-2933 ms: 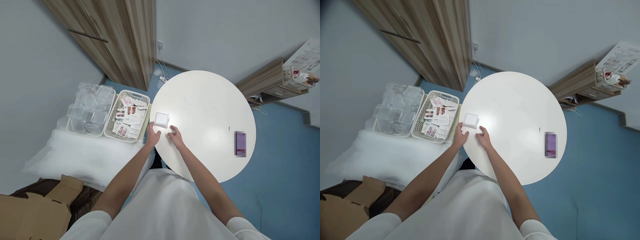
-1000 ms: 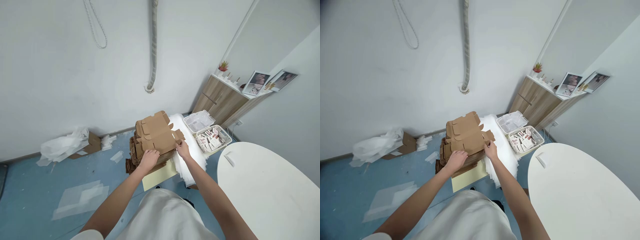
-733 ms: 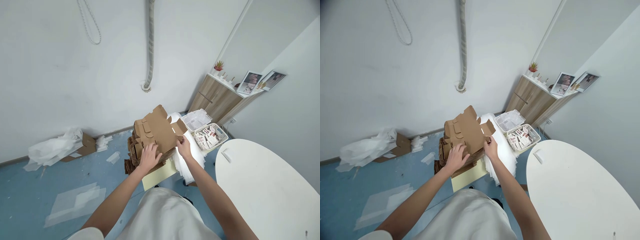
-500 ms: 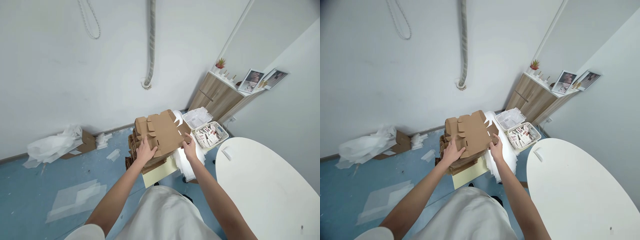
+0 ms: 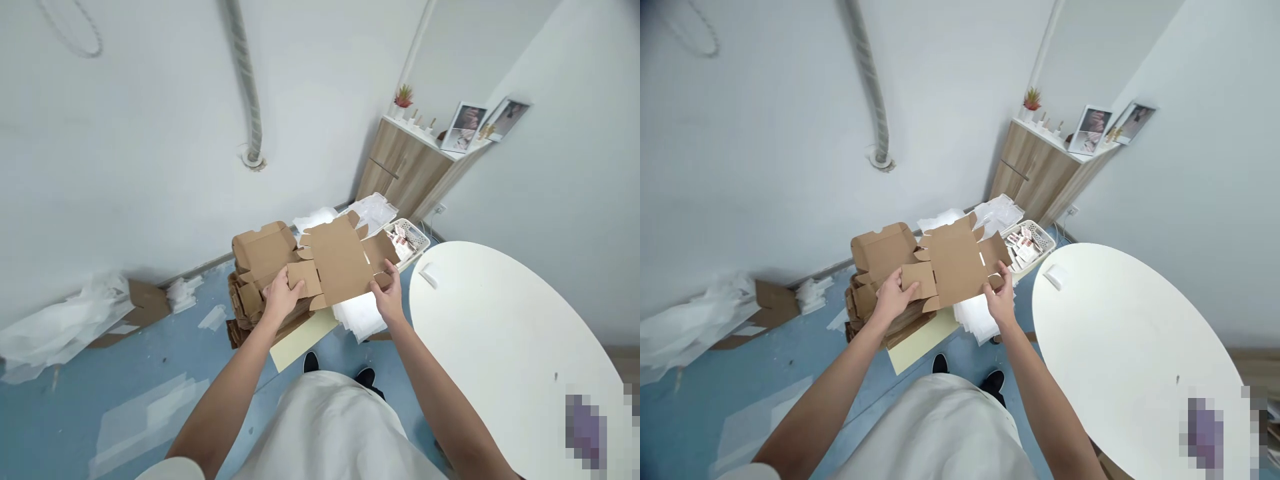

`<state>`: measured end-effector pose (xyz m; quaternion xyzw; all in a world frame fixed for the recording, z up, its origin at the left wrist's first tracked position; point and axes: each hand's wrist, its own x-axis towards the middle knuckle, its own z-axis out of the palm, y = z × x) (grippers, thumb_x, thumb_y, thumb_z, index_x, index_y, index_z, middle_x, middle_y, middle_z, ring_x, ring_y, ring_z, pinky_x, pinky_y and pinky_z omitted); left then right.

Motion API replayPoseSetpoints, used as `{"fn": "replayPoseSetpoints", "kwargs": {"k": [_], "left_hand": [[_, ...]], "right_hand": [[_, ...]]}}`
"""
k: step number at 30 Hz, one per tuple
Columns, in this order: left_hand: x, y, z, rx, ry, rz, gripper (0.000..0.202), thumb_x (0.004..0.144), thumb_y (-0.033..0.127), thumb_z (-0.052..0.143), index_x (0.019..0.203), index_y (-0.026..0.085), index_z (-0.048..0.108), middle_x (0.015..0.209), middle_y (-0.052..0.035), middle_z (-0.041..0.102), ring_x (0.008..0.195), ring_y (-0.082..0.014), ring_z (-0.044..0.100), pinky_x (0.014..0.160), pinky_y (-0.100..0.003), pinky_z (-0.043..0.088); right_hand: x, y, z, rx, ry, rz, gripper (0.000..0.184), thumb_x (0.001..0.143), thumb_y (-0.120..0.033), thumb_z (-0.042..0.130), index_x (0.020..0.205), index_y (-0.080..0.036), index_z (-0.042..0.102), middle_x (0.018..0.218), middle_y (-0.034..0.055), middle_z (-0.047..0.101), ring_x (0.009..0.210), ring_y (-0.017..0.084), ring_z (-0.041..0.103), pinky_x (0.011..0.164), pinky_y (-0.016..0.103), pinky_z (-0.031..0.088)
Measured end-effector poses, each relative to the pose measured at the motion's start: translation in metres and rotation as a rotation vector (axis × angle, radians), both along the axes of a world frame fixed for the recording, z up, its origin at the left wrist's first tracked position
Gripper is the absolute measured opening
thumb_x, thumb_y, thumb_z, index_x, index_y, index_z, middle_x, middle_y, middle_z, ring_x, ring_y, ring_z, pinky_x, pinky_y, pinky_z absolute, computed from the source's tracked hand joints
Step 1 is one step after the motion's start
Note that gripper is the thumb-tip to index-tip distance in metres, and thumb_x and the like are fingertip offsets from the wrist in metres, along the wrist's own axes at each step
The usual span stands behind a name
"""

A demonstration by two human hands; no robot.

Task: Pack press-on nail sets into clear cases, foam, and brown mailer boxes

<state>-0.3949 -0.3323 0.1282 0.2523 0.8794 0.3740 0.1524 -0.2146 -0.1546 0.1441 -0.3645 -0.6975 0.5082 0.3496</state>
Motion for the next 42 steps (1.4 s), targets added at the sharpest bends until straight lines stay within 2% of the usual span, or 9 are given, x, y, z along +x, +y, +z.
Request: {"fn": "replayPoseSetpoints", "kwargs": {"k": [4, 7, 10, 13, 20, 24, 33, 38, 42], "left_hand": [[0.022, 0.032, -0.003, 0.27, -0.053, -0.122, 0.051, 0.076, 0.03, 0.052, 0.123, 0.018, 0.035, 0.113, -0.0104, 0.057, 0.099, -0.0192, 0.056, 0.084, -0.034, 0.044], [0.047, 0.06, -0.003, 0.311, -0.087, -0.208, 0.054, 0.076, 0.028, 0.052, 0.125, 0.018, 0.032, 0.118, -0.0105, 0.054, 0.103, -0.0187, 0.054, 0.085, -0.033, 0.044], [0.081, 0.091, -0.002, 0.24, -0.108, -0.317, 0.056, 0.075, 0.028, 0.052, 0.126, 0.018, 0.032, 0.111, -0.0099, 0.058, 0.099, -0.02, 0.057, 0.083, -0.034, 0.045], [0.122, 0.126, -0.003, 0.221, -0.114, -0.454, 0.057, 0.075, 0.03, 0.053, 0.127, 0.019, 0.031, 0.105, -0.0084, 0.061, 0.094, -0.0195, 0.059, 0.08, -0.034, 0.046], [0.223, 0.211, -0.028, 0.155, -0.207, -0.696, 0.061, 0.073, 0.03, 0.053, 0.128, 0.017, 0.031, 0.095, -0.0071, 0.063, 0.087, -0.0186, 0.061, 0.074, -0.032, 0.048], [0.271, 0.248, -0.056, 0.136, -0.305, -0.777, 0.061, 0.073, 0.032, 0.053, 0.127, 0.012, 0.031, 0.088, -0.0074, 0.065, 0.08, -0.0181, 0.062, 0.072, -0.033, 0.049], [0.327, 0.289, -0.1, -0.094, -0.35, -0.954, 0.05, 0.079, 0.024, 0.044, 0.126, 0.012, 0.031, 0.096, -0.0092, 0.063, 0.086, -0.0155, 0.062, 0.077, -0.032, 0.048], [0.335, 0.304, -0.105, -0.197, -0.271, -0.984, 0.049, 0.078, 0.02, 0.044, 0.126, 0.015, 0.033, 0.114, -0.0145, 0.054, 0.088, -0.0162, 0.061, 0.078, -0.033, 0.048], [0.342, 0.302, -0.099, -0.173, 0.065, -1.038, 0.058, 0.076, 0.032, 0.049, 0.128, 0.016, 0.03, 0.13, -0.0165, 0.038, 0.118, -0.0259, 0.041, 0.09, -0.043, 0.038]], "right_hand": [[0.043, 0.013, -0.002, 0.082, 0.056, -0.221, 0.085, 0.067, -0.035, 0.059, 0.136, -0.027, 0.008, 0.136, 0.0105, 0.027, 0.109, 0.02, 0.046, 0.084, 0.033, 0.043], [0.088, 0.027, -0.003, -0.047, 0.184, -0.302, 0.09, 0.07, -0.038, 0.057, 0.135, -0.033, -0.005, 0.135, 0.0101, 0.03, 0.097, 0.017, 0.054, 0.076, 0.032, 0.048], [0.143, 0.043, -0.008, -0.191, 0.23, -0.333, 0.068, 0.071, -0.04, 0.056, 0.131, -0.028, 0.026, 0.119, 0.0081, 0.049, 0.092, 0.018, 0.057, 0.072, 0.033, 0.05], [0.205, 0.057, -0.015, -0.271, 0.213, -0.348, 0.042, 0.072, -0.04, 0.054, 0.109, -0.02, 0.053, 0.103, 0.0079, 0.059, 0.09, 0.021, 0.056, 0.073, 0.036, 0.049], [0.345, 0.071, -0.051, -0.322, -0.034, -0.633, 0.028, 0.073, -0.037, 0.047, 0.086, -0.016, 0.06, 0.089, 0.0072, 0.062, 0.083, 0.022, 0.055, 0.07, 0.033, 0.045], [0.401, 0.07, -0.075, -0.326, -0.043, -0.668, 0.034, 0.073, -0.035, 0.045, 0.099, -0.016, 0.057, 0.099, 0.0079, 0.062, 0.084, 0.021, 0.056, 0.073, 0.033, 0.044], [0.445, 0.067, -0.125, -0.407, -0.091, -0.813, 0.045, 0.069, -0.031, 0.048, 0.111, -0.017, 0.05, 0.103, 0.0091, 0.06, 0.077, 0.019, 0.06, 0.074, 0.035, 0.046], [0.447, 0.068, -0.136, -0.457, -0.169, -0.886, 0.051, 0.069, -0.027, 0.047, 0.119, -0.02, 0.043, 0.1, 0.0069, 0.059, 0.076, 0.016, 0.06, 0.074, 0.033, 0.046], [0.451, 0.065, -0.137, -0.505, -0.221, -0.909, 0.061, 0.069, -0.027, 0.049, 0.127, -0.019, 0.033, 0.108, 0.0088, 0.055, 0.083, 0.017, 0.06, 0.079, 0.034, 0.044]]}}
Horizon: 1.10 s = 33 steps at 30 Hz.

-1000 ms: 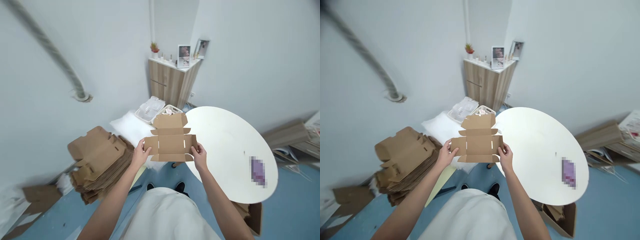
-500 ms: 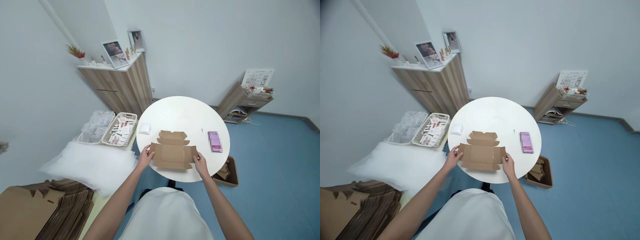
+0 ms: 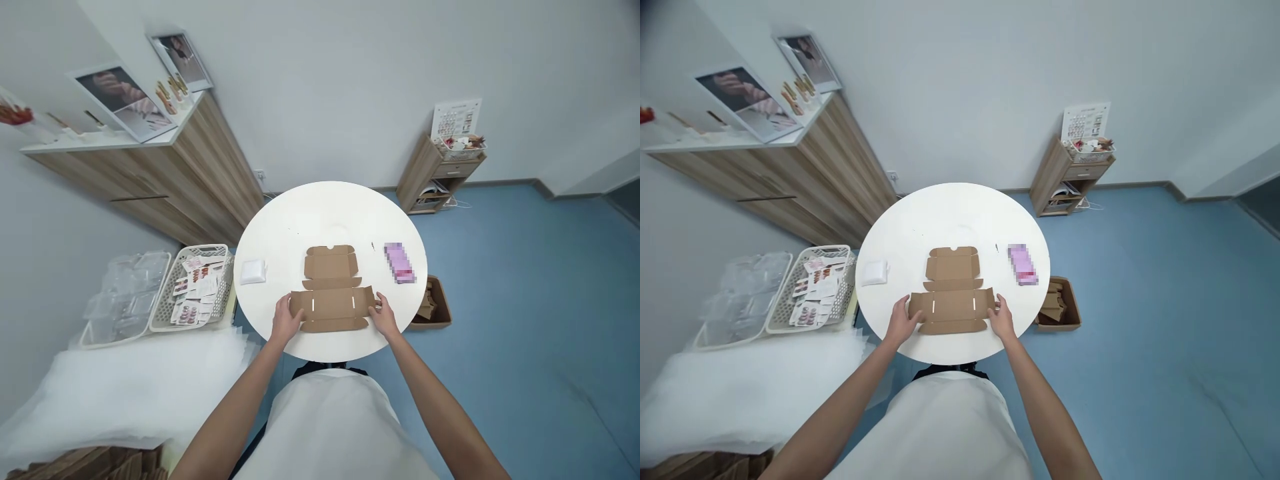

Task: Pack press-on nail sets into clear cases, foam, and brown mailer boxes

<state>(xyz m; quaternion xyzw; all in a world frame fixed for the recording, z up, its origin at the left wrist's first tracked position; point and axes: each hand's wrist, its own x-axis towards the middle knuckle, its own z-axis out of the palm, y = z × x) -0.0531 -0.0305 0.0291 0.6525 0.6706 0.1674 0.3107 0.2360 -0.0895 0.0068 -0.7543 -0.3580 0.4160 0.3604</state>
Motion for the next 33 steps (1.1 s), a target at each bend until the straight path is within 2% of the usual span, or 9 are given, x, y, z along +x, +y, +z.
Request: {"fn": "replayPoseSetpoints", "kwargs": {"k": [2, 4, 7, 11, 16, 21, 28, 33], "left_hand": [[0.005, -0.006, 0.007, 0.097, 0.136, -0.106, 0.064, 0.072, 0.041, 0.053, 0.127, 0.017, 0.032, 0.135, -0.0169, 0.031, 0.126, -0.03, 0.027, 0.095, -0.049, 0.03], [0.01, -0.011, 0.013, 0.15, 0.193, -0.315, 0.066, 0.066, 0.046, 0.058, 0.123, 0.018, 0.039, 0.136, -0.0164, 0.03, 0.127, -0.0318, 0.022, 0.098, -0.05, 0.024], [0.018, -0.017, 0.018, 0.161, 0.227, -0.598, 0.064, 0.057, 0.046, 0.067, 0.113, 0.021, 0.048, 0.132, -0.0137, 0.037, 0.127, -0.0321, 0.022, 0.1, -0.051, 0.015], [0.025, -0.018, 0.013, 0.115, 0.246, -0.751, 0.052, 0.06, 0.035, 0.066, 0.108, 0.023, 0.05, 0.124, -0.0115, 0.045, 0.124, -0.0307, 0.028, 0.1, -0.052, 0.011], [0.027, -0.02, 0.001, 0.092, 0.29, -0.792, 0.041, 0.069, 0.022, 0.056, 0.109, 0.023, 0.047, 0.115, -0.0093, 0.05, 0.112, -0.0263, 0.042, 0.099, -0.052, 0.013], [0.03, -0.024, -0.004, 0.099, 0.328, -0.758, 0.037, 0.072, 0.018, 0.049, 0.109, 0.021, 0.047, 0.11, -0.0087, 0.051, 0.102, -0.0241, 0.048, 0.098, -0.052, 0.016], [0.039, -0.025, -0.007, 0.114, 0.366, -0.663, 0.034, 0.073, 0.014, 0.043, 0.106, 0.02, 0.05, 0.107, -0.0095, 0.052, 0.096, -0.0224, 0.05, 0.096, -0.047, 0.02], [0.05, -0.022, -0.007, 0.115, 0.394, -0.631, 0.04, 0.072, 0.014, 0.043, 0.111, 0.02, 0.048, 0.112, -0.01, 0.051, 0.101, -0.0231, 0.049, 0.097, -0.044, 0.021]], "right_hand": [[0.003, -0.001, 0.001, -0.025, -0.058, -0.005, 0.063, 0.068, -0.028, 0.051, 0.128, -0.019, 0.033, 0.113, 0.0103, 0.052, 0.094, 0.02, 0.057, 0.084, 0.035, 0.042], [0.006, 0.001, 0.003, -0.03, -0.157, -0.013, 0.063, 0.067, -0.029, 0.053, 0.127, -0.017, 0.035, 0.117, 0.0119, 0.049, 0.107, 0.023, 0.049, 0.09, 0.037, 0.038], [0.009, 0.008, 0.009, -0.036, -0.278, 0.002, 0.062, 0.067, -0.029, 0.053, 0.126, -0.016, 0.037, 0.121, 0.0135, 0.046, 0.116, 0.025, 0.04, 0.095, 0.04, 0.032], [0.003, 0.02, 0.019, -0.087, -0.38, 0.057, 0.059, 0.068, -0.029, 0.053, 0.124, -0.018, 0.04, 0.122, 0.0128, 0.046, 0.116, 0.027, 0.04, 0.095, 0.041, 0.031], [-0.004, 0.04, 0.031, -0.182, -0.471, 0.172, 0.058, 0.071, -0.031, 0.051, 0.127, -0.021, 0.036, 0.123, 0.0109, 0.046, 0.116, 0.026, 0.04, 0.093, 0.041, 0.032], [0.004, 0.075, 0.033, -0.158, -0.416, 0.295, 0.058, 0.075, -0.03, 0.048, 0.131, -0.024, 0.031, 0.124, 0.0083, 0.046, 0.115, 0.021, 0.043, 0.091, 0.034, 0.036], [0.012, 0.125, 0.016, -0.093, -0.186, 0.367, 0.049, 0.078, -0.03, 0.046, 0.126, -0.023, 0.038, 0.118, 0.008, 0.052, 0.102, 0.017, 0.053, 0.084, 0.031, 0.043], [0.015, 0.147, -0.002, -0.064, -0.16, 0.393, 0.042, 0.074, -0.026, 0.05, 0.115, -0.021, 0.049, 0.114, 0.0061, 0.056, 0.1, 0.016, 0.054, 0.086, 0.031, 0.042]]}}
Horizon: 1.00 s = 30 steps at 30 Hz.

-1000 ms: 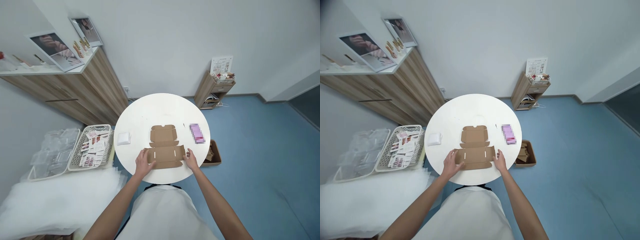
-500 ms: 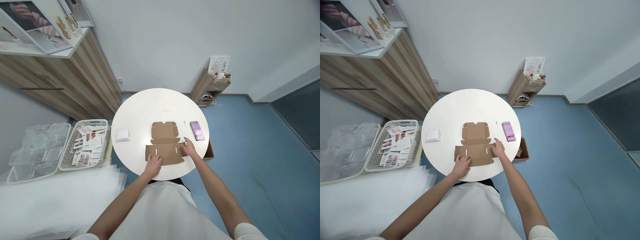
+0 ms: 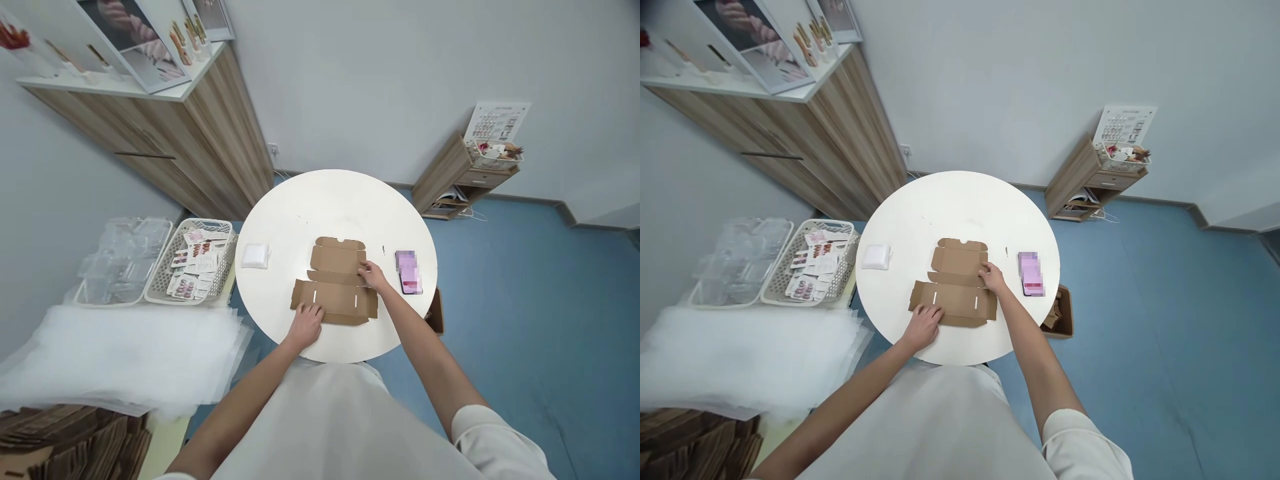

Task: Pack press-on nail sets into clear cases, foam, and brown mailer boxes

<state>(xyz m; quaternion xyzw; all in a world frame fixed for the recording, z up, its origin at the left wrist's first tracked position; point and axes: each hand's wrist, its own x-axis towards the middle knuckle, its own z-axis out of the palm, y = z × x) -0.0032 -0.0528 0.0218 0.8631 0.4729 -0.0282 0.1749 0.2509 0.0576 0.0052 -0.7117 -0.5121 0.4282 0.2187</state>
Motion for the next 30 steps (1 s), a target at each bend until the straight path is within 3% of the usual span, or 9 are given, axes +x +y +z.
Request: {"fn": "replayPoseSetpoints", "kwargs": {"k": [5, 9, 13, 18, 22, 24, 26, 28, 30], "left_hand": [[0.009, 0.005, 0.005, 0.022, 0.018, 0.061, 0.06, 0.066, 0.012, 0.044, 0.125, 0.018, 0.037, 0.131, -0.0122, 0.038, 0.113, -0.0245, 0.042, 0.097, -0.041, 0.021], [0.01, 0.016, 0.015, 0.09, 0.044, 0.109, 0.075, 0.064, 0.021, 0.05, 0.133, 0.014, 0.024, 0.142, -0.0148, 0.02, 0.129, -0.0288, 0.017, 0.102, -0.043, 0.012], [0.009, 0.034, 0.022, 0.096, 0.099, 0.088, 0.092, 0.059, 0.031, 0.055, 0.137, 0.01, 0.011, 0.145, -0.0142, 0.007, 0.132, -0.0297, -0.001, 0.103, -0.047, 0.002], [0.009, 0.051, 0.022, -0.01, 0.194, 0.013, 0.103, 0.052, 0.035, 0.059, 0.137, 0.01, 0.007, 0.145, -0.0132, 0.006, 0.131, -0.0311, -0.011, 0.101, -0.052, -0.001], [0.009, 0.054, 0.02, -0.072, 0.223, -0.032, 0.105, 0.051, 0.037, 0.061, 0.137, 0.011, 0.007, 0.145, -0.014, 0.009, 0.131, -0.0325, -0.009, 0.101, -0.052, 0.0], [0.008, 0.053, 0.019, -0.076, 0.223, -0.037, 0.104, 0.052, 0.037, 0.061, 0.137, 0.012, 0.007, 0.144, -0.0141, 0.009, 0.131, -0.0323, -0.007, 0.101, -0.052, 0.0], [0.006, 0.051, 0.018, -0.073, 0.218, -0.041, 0.103, 0.052, 0.038, 0.061, 0.137, 0.012, 0.009, 0.144, -0.0142, 0.01, 0.131, -0.0323, -0.006, 0.101, -0.052, 0.0], [0.005, 0.051, 0.018, -0.064, 0.206, -0.046, 0.102, 0.052, 0.038, 0.062, 0.137, 0.012, 0.011, 0.144, -0.0146, 0.013, 0.131, -0.0325, -0.005, 0.101, -0.053, 0.0], [0.003, 0.05, 0.019, -0.044, 0.178, -0.048, 0.1, 0.052, 0.037, 0.062, 0.136, 0.012, 0.014, 0.143, -0.015, 0.016, 0.131, -0.0327, -0.003, 0.101, -0.053, 0.001]], "right_hand": [[0.004, 0.007, -0.008, 0.01, 0.043, -0.021, 0.039, 0.075, -0.018, 0.045, 0.114, -0.019, 0.051, 0.11, 0.0055, 0.059, 0.087, 0.013, 0.059, 0.083, 0.029, 0.045], [0.012, 0.003, -0.004, 0.013, 0.12, 0.03, 0.039, 0.074, -0.018, 0.048, 0.112, -0.02, 0.053, 0.107, 0.0047, 0.06, 0.089, 0.014, 0.058, 0.083, 0.03, 0.045], [0.017, -0.004, 0.001, -0.02, 0.154, 0.092, 0.039, 0.073, -0.018, 0.05, 0.112, -0.019, 0.055, 0.104, 0.0055, 0.061, 0.09, 0.015, 0.058, 0.082, 0.032, 0.045], [0.016, -0.018, 0.005, -0.026, 0.143, 0.146, 0.039, 0.074, -0.019, 0.05, 0.113, -0.019, 0.054, 0.102, 0.0059, 0.061, 0.089, 0.015, 0.057, 0.083, 0.032, 0.044], [0.011, -0.029, 0.012, -0.033, 0.082, 0.202, 0.041, 0.078, -0.024, 0.045, 0.119, -0.019, 0.049, 0.109, 0.0071, 0.058, 0.096, 0.016, 0.054, 0.086, 0.032, 0.042], [0.007, -0.037, 0.018, -0.004, -0.076, 0.235, 0.047, 0.079, -0.032, 0.045, 0.124, -0.02, 0.042, 0.122, 0.0096, 0.049, 0.11, 0.021, 0.046, 0.091, 0.037, 0.037], [0.003, -0.046, 0.024, 0.062, -0.302, 0.306, 0.063, 0.074, -0.044, 0.049, 0.131, -0.022, 0.032, 0.138, 0.011, 0.028, 0.125, 0.027, 0.026, 0.098, 0.045, 0.026], [-0.003, -0.057, 0.029, 0.13, -0.473, 0.476, 0.083, 0.067, -0.057, 0.053, 0.135, -0.024, 0.021, 0.145, 0.0093, 0.007, 0.131, 0.031, 0.005, 0.101, 0.051, 0.012], [-0.009, -0.069, 0.031, 0.166, -0.54, 0.698, 0.098, 0.059, -0.064, 0.055, 0.137, -0.023, 0.012, 0.146, 0.0091, 0.001, 0.132, 0.031, -0.004, 0.102, 0.052, 0.003]]}}
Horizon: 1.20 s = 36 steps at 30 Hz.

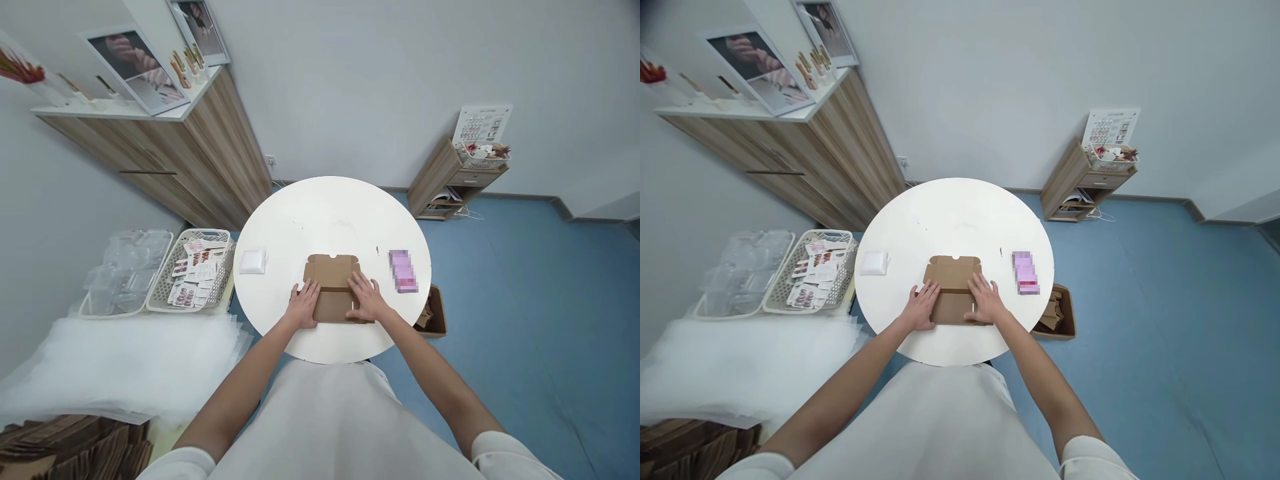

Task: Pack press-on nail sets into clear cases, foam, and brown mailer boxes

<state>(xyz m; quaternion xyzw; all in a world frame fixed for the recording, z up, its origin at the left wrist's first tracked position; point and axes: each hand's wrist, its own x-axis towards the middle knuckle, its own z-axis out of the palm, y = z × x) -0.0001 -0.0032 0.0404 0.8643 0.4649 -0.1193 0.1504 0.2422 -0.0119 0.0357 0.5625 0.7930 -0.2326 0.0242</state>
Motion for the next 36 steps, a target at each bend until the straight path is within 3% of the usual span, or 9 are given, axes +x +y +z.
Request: {"fn": "replayPoseSetpoints", "kwargs": {"k": [2, 6, 10, 12, 13, 17, 21, 26, 36], "left_hand": [[-0.001, -0.002, 0.001, 0.026, -0.036, 0.0, 0.099, 0.051, 0.036, 0.063, 0.135, 0.013, 0.017, 0.142, -0.0153, 0.019, 0.131, -0.0325, 0.0, 0.101, -0.053, 0.001], [-0.008, -0.011, 0.002, 0.101, -0.095, 0.093, 0.098, 0.053, 0.04, 0.066, 0.135, 0.015, 0.019, 0.143, -0.0162, 0.016, 0.131, -0.0334, 0.0, 0.101, -0.053, 0.004], [-0.03, -0.031, -0.008, 0.147, -0.139, 0.476, 0.106, 0.055, 0.051, 0.064, 0.137, 0.013, 0.009, 0.143, -0.0207, 0.007, 0.13, -0.0367, 0.004, 0.097, -0.056, 0.015], [-0.045, -0.04, -0.018, 0.091, -0.201, 0.661, 0.104, 0.059, 0.051, 0.062, 0.136, 0.01, 0.005, 0.141, -0.0242, 0.014, 0.128, -0.0365, 0.018, 0.093, -0.052, 0.027], [-0.052, -0.044, -0.023, 0.038, -0.255, 0.692, 0.1, 0.062, 0.049, 0.059, 0.136, 0.01, 0.005, 0.138, -0.0238, 0.022, 0.125, -0.0343, 0.027, 0.091, -0.048, 0.032], [-0.069, -0.048, -0.039, -0.057, -0.49, 0.655, 0.076, 0.072, 0.034, 0.052, 0.134, 0.01, 0.016, 0.123, -0.0167, 0.046, 0.109, -0.0241, 0.048, 0.085, -0.036, 0.041], [-0.067, -0.042, -0.04, -0.099, -0.612, 0.739, 0.059, 0.074, 0.026, 0.049, 0.128, 0.01, 0.032, 0.097, -0.0096, 0.06, 0.08, -0.0163, 0.059, 0.075, -0.03, 0.045], [-0.068, -0.035, -0.037, -0.064, -0.679, 0.734, 0.035, 0.071, 0.021, 0.049, 0.105, 0.013, 0.055, 0.088, -0.0063, 0.062, 0.071, -0.0138, 0.058, 0.07, -0.028, 0.046], [-0.082, -0.034, -0.04, -0.221, -0.886, 0.753, 0.03, 0.068, 0.024, 0.052, 0.097, 0.016, 0.057, 0.083, -0.0031, 0.064, 0.06, -0.0113, 0.056, 0.062, -0.026, 0.046]], "right_hand": [[-0.006, -0.01, -0.001, -0.018, -0.055, 0.127, 0.107, 0.055, -0.066, 0.057, 0.138, -0.02, 0.006, 0.146, 0.0109, 0.003, 0.132, 0.031, -0.005, 0.101, 0.052, -0.001], [-0.015, -0.021, -0.007, -0.016, -0.137, 0.106, 0.114, 0.052, -0.063, 0.061, 0.138, -0.018, 0.001, 0.145, 0.012, 0.005, 0.132, 0.032, -0.004, 0.101, 0.053, 0.001], [-0.019, -0.023, -0.01, -0.008, -0.15, 0.062, 0.114, 0.052, -0.059, 0.062, 0.138, -0.018, -0.001, 0.145, 0.0117, 0.004, 0.132, 0.031, -0.004, 0.101, 0.053, 0.003], [-0.021, -0.025, -0.01, -0.012, -0.141, 0.048, 0.112, 0.054, -0.058, 0.062, 0.138, -0.018, -0.002, 0.145, 0.012, 0.003, 0.132, 0.03, -0.002, 0.1, 0.053, 0.003], [-0.022, -0.026, -0.01, -0.014, -0.134, 0.042, 0.112, 0.055, -0.057, 0.062, 0.138, -0.018, -0.003, 0.145, 0.0121, 0.003, 0.132, 0.03, -0.002, 0.1, 0.053, 0.004], [-0.028, -0.033, -0.01, -0.021, -0.104, 0.031, 0.112, 0.056, -0.055, 0.062, 0.137, -0.019, -0.005, 0.145, 0.0118, 0.005, 0.133, 0.029, -0.001, 0.1, 0.051, 0.008], [-0.038, -0.04, -0.011, -0.021, -0.092, 0.02, 0.109, 0.058, -0.052, 0.063, 0.138, -0.02, -0.004, 0.145, 0.0105, 0.005, 0.133, 0.028, -0.001, 0.1, 0.049, 0.009], [-0.05, -0.048, -0.011, -0.004, -0.093, -0.021, 0.106, 0.058, -0.049, 0.063, 0.138, -0.02, -0.002, 0.145, 0.0107, 0.007, 0.132, 0.029, 0.001, 0.1, 0.049, 0.01], [-0.059, -0.053, -0.017, 0.028, -0.11, -0.08, 0.107, 0.057, -0.049, 0.063, 0.137, -0.019, 0.0, 0.145, 0.0113, 0.009, 0.132, 0.029, 0.001, 0.099, 0.047, 0.017]]}}
